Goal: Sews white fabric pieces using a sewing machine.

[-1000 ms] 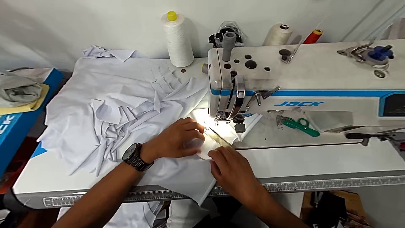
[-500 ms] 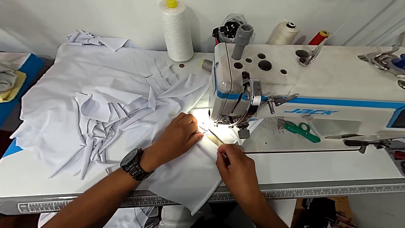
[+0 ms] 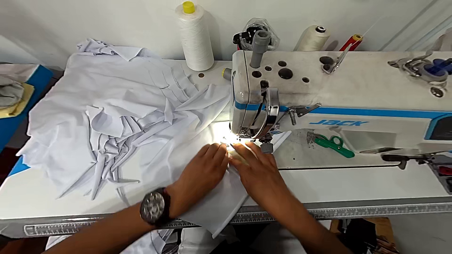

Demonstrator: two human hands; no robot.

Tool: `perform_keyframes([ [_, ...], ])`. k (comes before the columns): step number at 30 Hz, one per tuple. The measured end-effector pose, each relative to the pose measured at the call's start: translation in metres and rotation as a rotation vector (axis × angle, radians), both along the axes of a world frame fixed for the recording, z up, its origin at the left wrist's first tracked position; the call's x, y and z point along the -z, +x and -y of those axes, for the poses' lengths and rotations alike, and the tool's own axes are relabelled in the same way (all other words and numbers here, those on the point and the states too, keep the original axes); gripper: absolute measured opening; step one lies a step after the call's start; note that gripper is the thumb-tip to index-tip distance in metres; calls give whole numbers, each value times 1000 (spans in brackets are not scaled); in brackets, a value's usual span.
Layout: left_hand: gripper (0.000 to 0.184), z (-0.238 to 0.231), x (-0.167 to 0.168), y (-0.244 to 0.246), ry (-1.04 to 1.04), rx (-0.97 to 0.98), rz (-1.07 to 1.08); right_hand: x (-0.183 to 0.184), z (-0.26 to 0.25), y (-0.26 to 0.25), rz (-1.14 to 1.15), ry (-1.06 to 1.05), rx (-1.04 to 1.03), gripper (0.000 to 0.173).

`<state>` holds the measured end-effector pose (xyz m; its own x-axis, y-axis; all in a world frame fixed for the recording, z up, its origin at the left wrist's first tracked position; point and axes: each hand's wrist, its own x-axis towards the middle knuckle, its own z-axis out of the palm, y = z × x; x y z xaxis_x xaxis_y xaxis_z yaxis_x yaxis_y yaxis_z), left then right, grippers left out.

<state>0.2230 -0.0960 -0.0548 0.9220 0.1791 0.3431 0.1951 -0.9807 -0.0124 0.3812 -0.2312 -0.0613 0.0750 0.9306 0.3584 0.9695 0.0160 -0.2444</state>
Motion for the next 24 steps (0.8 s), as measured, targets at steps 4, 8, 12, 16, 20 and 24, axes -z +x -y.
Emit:
perform_keyframes([
  [4,69,28,16,-10,-166,-192,-129,1,2,29,-63,-110,-174,40],
  [8,65,-17,17,-6,-238,70,-140,8,15,29,-70,-88,-47,38],
  [12,59,-62,13,11,-249,300,-143,12,13,13,-60,-71,101,40],
  [16,59,-88,6,23,-227,421,-164,16,8,2,-47,-47,183,37],
  [20,57,-95,2,26,-226,467,-142,16,8,1,-52,-50,189,37],
  [24,56,-94,2,25,-225,461,-127,16,8,0,-50,-61,197,37],
])
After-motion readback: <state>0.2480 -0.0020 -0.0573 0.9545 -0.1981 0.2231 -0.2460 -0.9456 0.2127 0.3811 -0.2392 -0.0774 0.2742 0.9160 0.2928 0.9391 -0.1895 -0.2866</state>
